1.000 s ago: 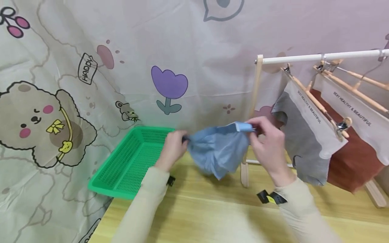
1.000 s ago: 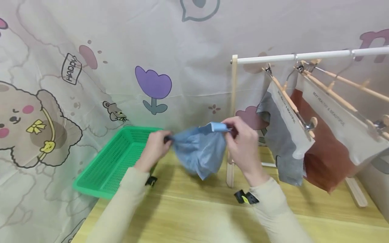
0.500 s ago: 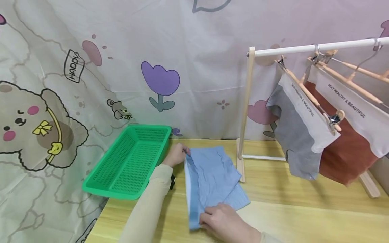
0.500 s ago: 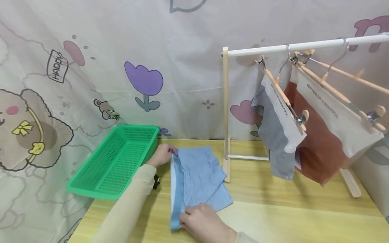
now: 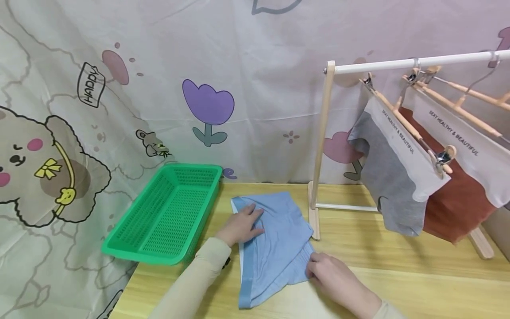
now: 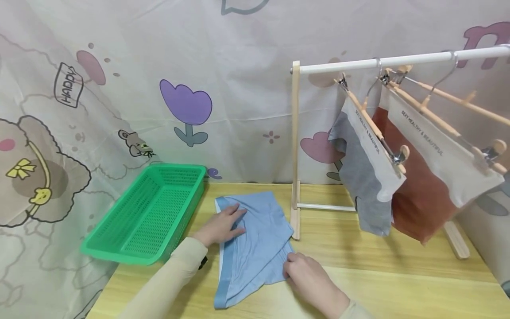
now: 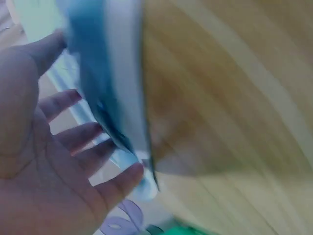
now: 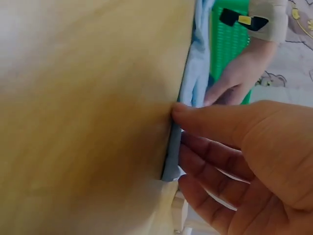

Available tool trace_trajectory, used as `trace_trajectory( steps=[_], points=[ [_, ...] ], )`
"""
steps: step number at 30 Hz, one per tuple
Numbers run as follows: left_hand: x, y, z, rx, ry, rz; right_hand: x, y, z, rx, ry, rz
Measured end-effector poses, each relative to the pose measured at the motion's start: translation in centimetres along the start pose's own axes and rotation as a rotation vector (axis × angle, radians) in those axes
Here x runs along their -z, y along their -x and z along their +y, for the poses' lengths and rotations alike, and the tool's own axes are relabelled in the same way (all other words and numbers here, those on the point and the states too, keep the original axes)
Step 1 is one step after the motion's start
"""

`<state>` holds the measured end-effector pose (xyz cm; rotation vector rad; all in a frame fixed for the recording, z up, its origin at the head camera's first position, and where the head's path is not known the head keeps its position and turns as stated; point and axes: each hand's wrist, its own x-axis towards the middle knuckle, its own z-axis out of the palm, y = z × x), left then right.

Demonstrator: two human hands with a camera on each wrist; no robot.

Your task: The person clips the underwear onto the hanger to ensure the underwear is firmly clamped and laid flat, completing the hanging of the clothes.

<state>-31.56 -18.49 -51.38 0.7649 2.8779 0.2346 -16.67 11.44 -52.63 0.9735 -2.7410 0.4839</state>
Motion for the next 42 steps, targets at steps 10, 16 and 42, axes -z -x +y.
trace_trajectory(
  steps=[10,16,42],
  points=[
    [0.8,0.9,-1.2,0.075,0.017,-0.059,0.2,2.0,-1.3,0.07,0.121,-0.043],
    [1.5,3.3,2.1,0.18,-0.026,0.188,1.1,1.7,-1.5,0.046,-0.006,-0.092],
    [-1.2,3.9,1.6,0.494,0.481,0.211,1.0,0.7,-0.4,0.004,0.069,-0.026]
  ],
)
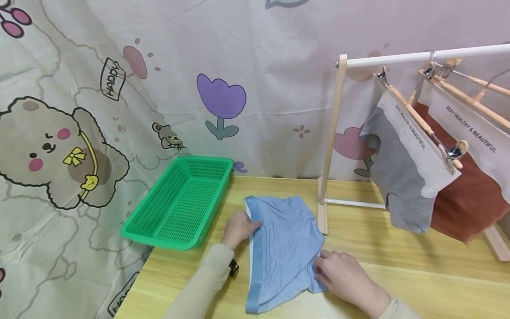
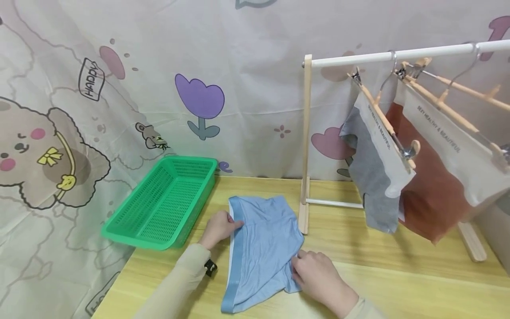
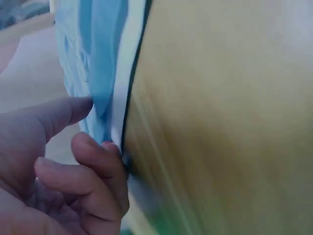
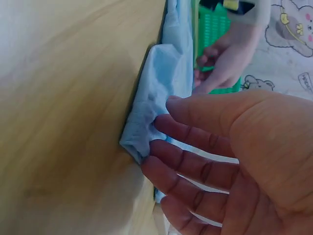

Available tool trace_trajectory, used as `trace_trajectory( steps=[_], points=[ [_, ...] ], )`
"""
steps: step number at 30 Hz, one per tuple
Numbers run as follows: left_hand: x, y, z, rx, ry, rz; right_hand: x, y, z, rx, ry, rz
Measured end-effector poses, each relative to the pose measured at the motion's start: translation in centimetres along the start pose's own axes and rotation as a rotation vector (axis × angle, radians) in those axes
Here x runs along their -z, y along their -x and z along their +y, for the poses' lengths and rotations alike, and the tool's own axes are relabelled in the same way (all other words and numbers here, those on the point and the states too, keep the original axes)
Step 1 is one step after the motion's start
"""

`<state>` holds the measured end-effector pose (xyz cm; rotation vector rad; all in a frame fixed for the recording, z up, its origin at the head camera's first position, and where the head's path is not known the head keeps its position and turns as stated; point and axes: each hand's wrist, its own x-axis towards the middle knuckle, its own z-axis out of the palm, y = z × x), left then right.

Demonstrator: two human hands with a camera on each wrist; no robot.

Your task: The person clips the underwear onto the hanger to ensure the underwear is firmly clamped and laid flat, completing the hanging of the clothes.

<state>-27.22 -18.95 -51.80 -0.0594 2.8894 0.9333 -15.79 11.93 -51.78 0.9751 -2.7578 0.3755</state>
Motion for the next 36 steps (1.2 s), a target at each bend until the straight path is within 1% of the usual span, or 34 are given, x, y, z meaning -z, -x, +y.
trace_trajectory(
  steps=[2,5,6,8,10,12,13,15,18,22,25,28,31,34,35,36],
  points=[
    [0.0,-0.8,-0.1,0.02,0.033,0.003,0.0,0.0,-0.3,0.026,0.008,0.017],
    [0.2,-1.5,-0.2,0.044,0.126,0.013,-0.1,0.0,-1.0,0.062,-0.01,0.03],
    [0.4,-1.7,-0.2,0.062,0.168,0.009,-0.1,0.0,-1.1,0.07,-0.016,0.023],
    [0.8,-1.9,-0.2,0.083,0.287,0.004,-0.2,0.1,-1.4,0.067,-0.041,-0.012],
    [1.4,-2.2,-0.2,0.091,0.411,0.005,-0.3,0.3,-1.5,0.049,-0.056,-0.047],
    [1.9,-2.6,-0.2,0.097,0.525,0.018,-0.3,0.6,-1.5,0.03,-0.059,-0.064],
    [2.0,-2.9,-0.3,0.098,0.571,0.03,-0.4,0.7,-1.5,0.024,-0.063,-0.067],
    [2.2,-3.4,-0.7,0.108,0.613,0.063,-0.5,0.9,-1.5,0.021,-0.06,-0.056],
    [1.9,-4.4,-1.7,0.132,0.589,0.112,-0.6,1.1,-1.4,0.023,-0.057,-0.047],
    [1.3,-5.2,-2.9,0.163,0.498,0.144,-0.6,0.9,-1.6,0.027,-0.051,-0.056],
    [1.3,-5.2,-3.3,0.169,0.44,0.14,-0.6,0.4,-2.2,0.07,-0.068,-0.057],
    [1.4,-5.5,-3.3,0.114,0.338,0.147,-0.8,-0.6,-3.7,0.156,-0.108,-0.04],
    [1.4,-6.3,-3.1,0.012,0.219,0.166,-1.5,-2.3,-6.0,0.249,-0.121,-0.027],
    [1.0,-8.0,-3.2,-0.082,0.115,0.187,-2.5,-4.1,-8.5,0.329,-0.077,-0.021],
    [0.6,-8.9,-3.6,-0.112,0.077,0.197,-3.0,-4.6,-9.2,0.353,-0.056,-0.005],
    [0.4,-9.5,-3.7,-0.133,0.054,0.204,-3.5,-5.1,-9.9,0.375,-0.036,0.008]
  ],
)
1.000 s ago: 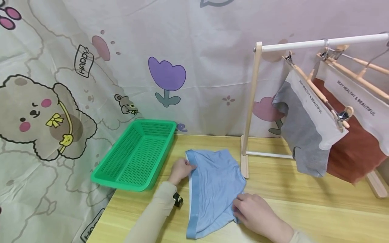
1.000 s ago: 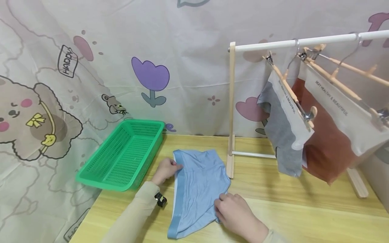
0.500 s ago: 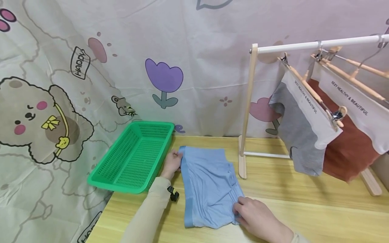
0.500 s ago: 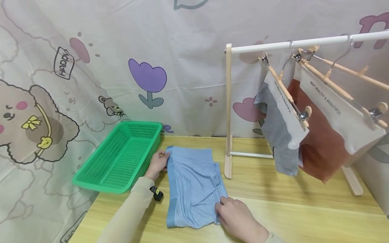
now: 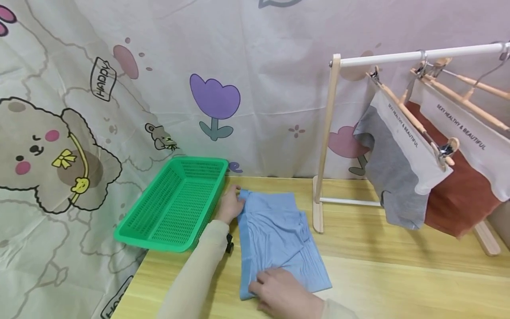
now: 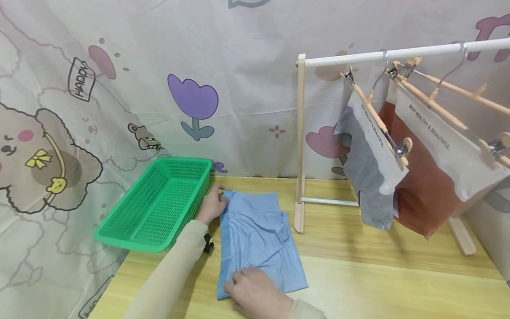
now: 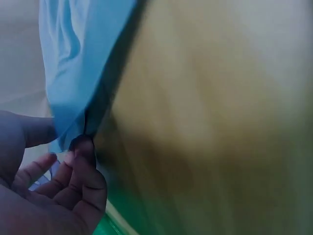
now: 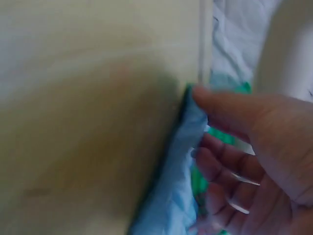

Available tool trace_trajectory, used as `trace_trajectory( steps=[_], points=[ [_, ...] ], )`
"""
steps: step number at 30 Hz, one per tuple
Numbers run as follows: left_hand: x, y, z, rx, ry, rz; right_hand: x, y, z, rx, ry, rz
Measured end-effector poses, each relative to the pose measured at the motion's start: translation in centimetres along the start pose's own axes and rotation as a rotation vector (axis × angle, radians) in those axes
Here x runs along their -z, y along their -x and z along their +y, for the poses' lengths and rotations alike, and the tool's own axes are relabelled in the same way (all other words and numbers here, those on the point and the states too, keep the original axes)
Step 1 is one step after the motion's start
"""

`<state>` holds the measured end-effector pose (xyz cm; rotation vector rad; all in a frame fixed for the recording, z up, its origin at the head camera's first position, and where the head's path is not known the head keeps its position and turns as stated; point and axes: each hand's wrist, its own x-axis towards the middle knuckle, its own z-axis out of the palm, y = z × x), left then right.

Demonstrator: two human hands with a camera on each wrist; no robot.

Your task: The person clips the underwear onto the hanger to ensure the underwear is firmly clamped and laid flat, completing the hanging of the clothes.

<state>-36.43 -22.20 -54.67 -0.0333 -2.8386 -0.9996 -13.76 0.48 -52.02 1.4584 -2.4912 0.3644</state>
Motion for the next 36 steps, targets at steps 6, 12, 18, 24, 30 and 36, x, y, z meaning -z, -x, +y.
trace_trajectory(
  steps=[6,12,18,24,30,36],
  points=[
    [-0.1,-1.5,1.0,0.014,-0.017,-0.023,-2.4,-2.1,-0.9,0.099,0.071,0.012],
    [0.6,-1.3,3.0,-0.028,-0.075,0.002,-0.6,-1.5,0.0,0.042,-0.053,0.025],
    [1.0,2.1,5.1,-0.238,-0.346,-0.028,1.1,1.6,4.2,-0.174,0.002,0.143],
    [1.1,5.0,4.7,-0.308,-0.423,-0.414,1.3,3.8,7.6,-0.349,-0.009,-0.069],
    [-0.3,3.5,4.8,-0.285,-0.335,-0.514,1.6,4.8,8.5,-0.476,-0.114,-0.219],
    [0.2,2.9,4.7,-0.259,-0.294,-0.514,3.0,4.4,8.6,-0.507,-0.106,-0.266]
  ],
)
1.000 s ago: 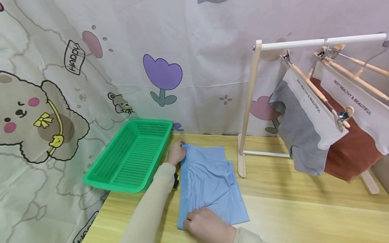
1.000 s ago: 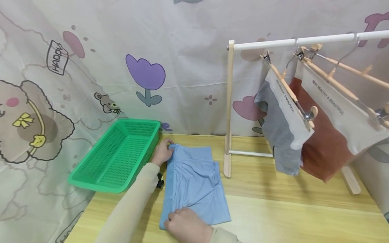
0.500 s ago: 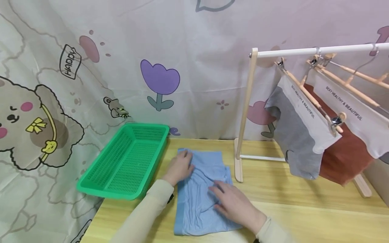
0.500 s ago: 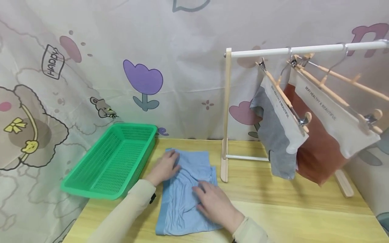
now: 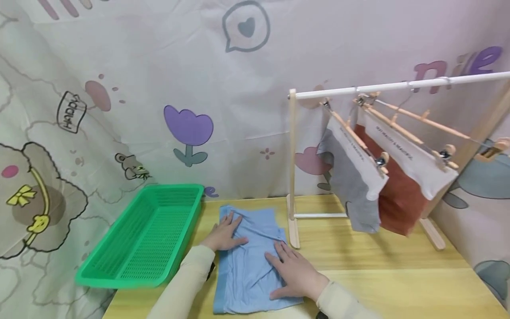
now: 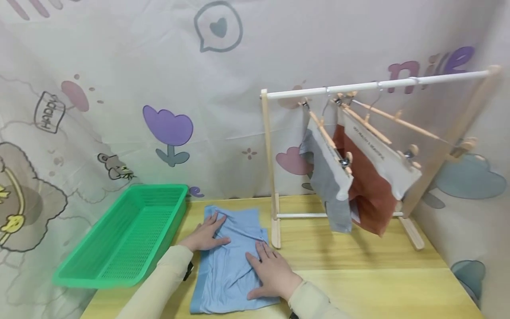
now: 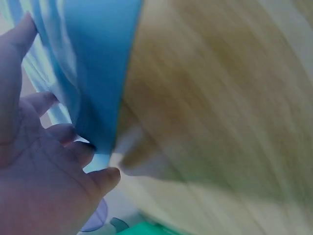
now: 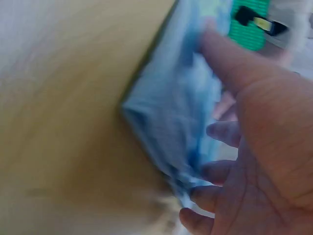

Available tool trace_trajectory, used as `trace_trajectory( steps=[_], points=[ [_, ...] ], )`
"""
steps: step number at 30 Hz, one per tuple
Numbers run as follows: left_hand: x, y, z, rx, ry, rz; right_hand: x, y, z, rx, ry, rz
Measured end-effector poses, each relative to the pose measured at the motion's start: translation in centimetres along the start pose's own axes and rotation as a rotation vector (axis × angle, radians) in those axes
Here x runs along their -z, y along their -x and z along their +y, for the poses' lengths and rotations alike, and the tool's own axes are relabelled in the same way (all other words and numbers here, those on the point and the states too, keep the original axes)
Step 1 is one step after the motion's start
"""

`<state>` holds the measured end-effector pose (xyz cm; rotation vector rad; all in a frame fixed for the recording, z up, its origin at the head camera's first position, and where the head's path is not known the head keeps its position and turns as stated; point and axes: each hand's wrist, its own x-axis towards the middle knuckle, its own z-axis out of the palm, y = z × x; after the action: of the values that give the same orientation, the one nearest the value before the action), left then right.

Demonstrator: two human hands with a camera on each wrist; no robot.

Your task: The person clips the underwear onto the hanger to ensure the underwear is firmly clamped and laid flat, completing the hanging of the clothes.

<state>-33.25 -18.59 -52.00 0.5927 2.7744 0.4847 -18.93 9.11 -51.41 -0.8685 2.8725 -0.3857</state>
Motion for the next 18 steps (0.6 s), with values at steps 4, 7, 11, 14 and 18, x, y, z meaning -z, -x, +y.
trace_trajectory(
  steps=[4,7,11,14,18],
  points=[
    [0.5,0.6,0.9,-0.033,0.026,0.028,3.9,2.6,0.0,0.017,-0.062,0.062],
    [1.1,1.4,2.2,-0.098,0.032,0.076,8.5,5.4,0.1,0.087,-0.111,0.161],
    [2.7,2.2,5.8,-0.22,0.023,0.153,15.6,10.1,0.9,0.155,-0.132,0.344],
    [4.3,3.1,9.5,-0.296,0.008,0.199,20.6,13.5,2.0,0.149,-0.095,0.537],
    [6.1,4.6,14.4,-0.384,-0.042,0.252,26.1,17.2,4.8,0.03,0.052,0.826]
  ],
)
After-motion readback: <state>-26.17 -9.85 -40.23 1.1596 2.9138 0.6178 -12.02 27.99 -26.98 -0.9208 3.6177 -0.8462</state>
